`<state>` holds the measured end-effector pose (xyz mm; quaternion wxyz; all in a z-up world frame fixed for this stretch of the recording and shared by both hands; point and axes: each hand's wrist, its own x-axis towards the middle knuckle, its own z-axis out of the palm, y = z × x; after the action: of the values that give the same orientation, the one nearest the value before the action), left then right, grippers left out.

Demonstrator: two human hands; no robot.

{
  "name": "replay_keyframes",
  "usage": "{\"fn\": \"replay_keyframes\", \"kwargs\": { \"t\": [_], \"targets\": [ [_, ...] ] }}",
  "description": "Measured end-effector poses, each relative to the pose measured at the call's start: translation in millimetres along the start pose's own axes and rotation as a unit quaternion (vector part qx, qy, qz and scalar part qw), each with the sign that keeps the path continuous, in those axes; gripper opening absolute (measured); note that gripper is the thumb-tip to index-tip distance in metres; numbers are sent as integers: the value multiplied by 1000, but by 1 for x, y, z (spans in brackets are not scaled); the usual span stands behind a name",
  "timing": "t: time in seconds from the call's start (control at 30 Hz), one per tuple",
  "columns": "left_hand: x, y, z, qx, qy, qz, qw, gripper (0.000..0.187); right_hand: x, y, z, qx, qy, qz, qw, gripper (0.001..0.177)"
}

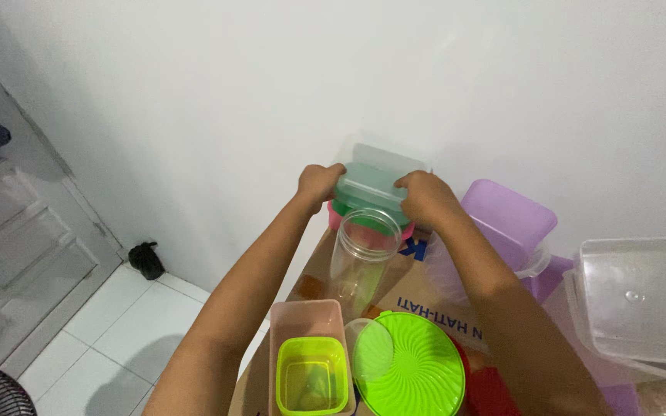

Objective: The person organizes various plastic containers and glass jars on a cardboard box. They match lids to containers, stack them, and arrange them into neat piles.

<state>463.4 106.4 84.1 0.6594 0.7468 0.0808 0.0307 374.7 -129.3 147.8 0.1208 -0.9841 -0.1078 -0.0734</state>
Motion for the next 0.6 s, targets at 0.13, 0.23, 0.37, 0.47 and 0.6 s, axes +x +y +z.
{"fn": "replay_keyframes", "kwargs": {
  "t": [0.13,0.23,0.37,0.47,0.6],
  "targets": [
    [-2,1,-1,38,-18,11,999,45,-3,-2,-5,-7,8,-15,1000,51],
    [-10,3,-4,34,-27,23,999,58,-9,-3,-3,29,57,-45,997,50],
    [-33,11,-14,46,-1,32,998,74,-28,-15,-14,65,222,-130,964,42],
    [-54,16,-25,19,52,71,996,80,-66,-28,-28,126,308,-113,936,29],
    [-98,8,-43,20,79,151,985,69,-132,-43,-42,134,278,-64,949,10]
  ]
}}
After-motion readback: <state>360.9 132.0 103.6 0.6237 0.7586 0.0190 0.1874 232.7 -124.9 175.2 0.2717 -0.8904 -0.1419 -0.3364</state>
